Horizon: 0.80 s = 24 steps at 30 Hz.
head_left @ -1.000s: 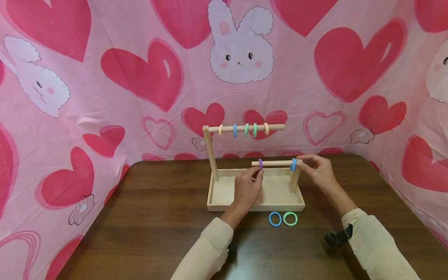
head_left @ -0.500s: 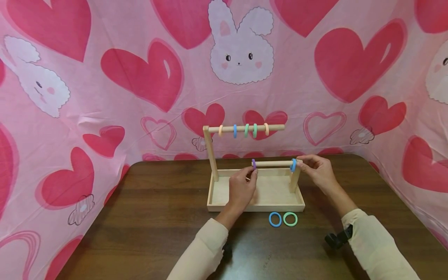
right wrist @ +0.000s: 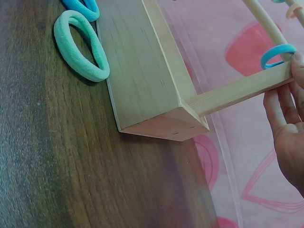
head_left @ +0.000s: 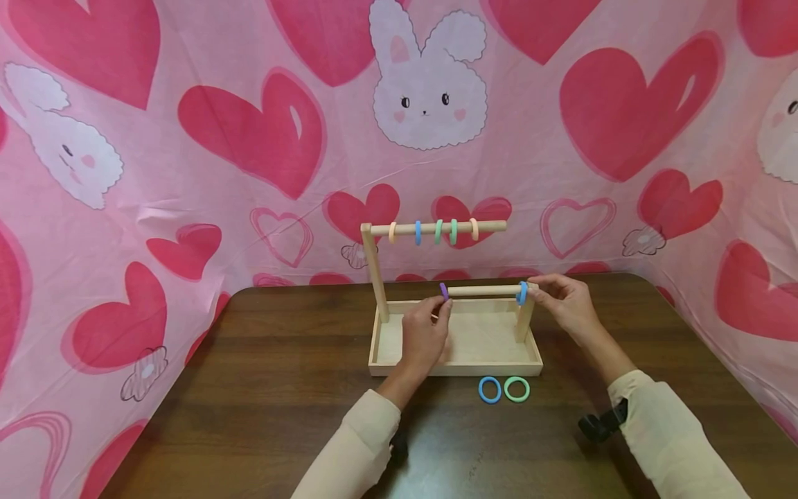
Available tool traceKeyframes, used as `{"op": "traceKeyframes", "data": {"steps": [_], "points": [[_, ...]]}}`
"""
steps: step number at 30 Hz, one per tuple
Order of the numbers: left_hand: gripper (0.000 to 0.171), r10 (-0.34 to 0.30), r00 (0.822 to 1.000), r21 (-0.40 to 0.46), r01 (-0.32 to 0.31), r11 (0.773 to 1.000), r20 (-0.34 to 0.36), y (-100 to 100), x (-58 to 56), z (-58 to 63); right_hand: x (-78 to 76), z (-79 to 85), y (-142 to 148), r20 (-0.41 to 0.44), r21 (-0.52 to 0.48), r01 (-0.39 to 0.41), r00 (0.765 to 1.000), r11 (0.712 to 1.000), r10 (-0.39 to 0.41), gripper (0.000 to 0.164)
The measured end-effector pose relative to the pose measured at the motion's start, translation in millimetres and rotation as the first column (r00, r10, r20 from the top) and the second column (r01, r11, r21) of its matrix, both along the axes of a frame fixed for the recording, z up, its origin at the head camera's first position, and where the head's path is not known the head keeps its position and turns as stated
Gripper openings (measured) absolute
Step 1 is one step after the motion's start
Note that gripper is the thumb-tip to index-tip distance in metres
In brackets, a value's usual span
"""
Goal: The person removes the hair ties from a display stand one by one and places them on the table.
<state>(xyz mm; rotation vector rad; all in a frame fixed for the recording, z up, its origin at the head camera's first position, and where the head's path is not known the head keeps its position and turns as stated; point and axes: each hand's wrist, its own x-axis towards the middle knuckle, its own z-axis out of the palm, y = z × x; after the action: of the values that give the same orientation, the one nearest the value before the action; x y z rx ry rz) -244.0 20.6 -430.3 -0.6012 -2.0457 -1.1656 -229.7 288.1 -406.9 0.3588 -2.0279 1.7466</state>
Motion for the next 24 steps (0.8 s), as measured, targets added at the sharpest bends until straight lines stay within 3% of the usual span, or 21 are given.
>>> {"op": "traceKeyframes", "data": {"steps": [4,14,20,24], "points": [[0.009,-0.013,1.000,0.021,0.013,1.000,0.006,-1,-0.3,-0.5,-0.5,-0.5,0,-0.003,-0.016,-0.014,1.000,1.000,0.014,0.028],[0.017,-0.074,0.976,0.158,0.042,0.987,0.203,1,4.7,6.4,-1.9,-1.3,1,-0.005,-0.028,-0.016,1.000,0.999,0.016,0.028],[0.015,-0.149,0.932,0.279,0.054,0.959,0.331,3,8.3,9.4,-2.2,-2.6,1,-0.004,-0.022,-0.013,1.000,1.000,0.013,0.030],[0.015,-0.240,0.874,0.410,0.052,0.911,0.422,4,9.8,12.4,-1.7,-1.8,1,-0.009,-0.021,-0.013,1.000,1.000,0.013,0.029]]}}
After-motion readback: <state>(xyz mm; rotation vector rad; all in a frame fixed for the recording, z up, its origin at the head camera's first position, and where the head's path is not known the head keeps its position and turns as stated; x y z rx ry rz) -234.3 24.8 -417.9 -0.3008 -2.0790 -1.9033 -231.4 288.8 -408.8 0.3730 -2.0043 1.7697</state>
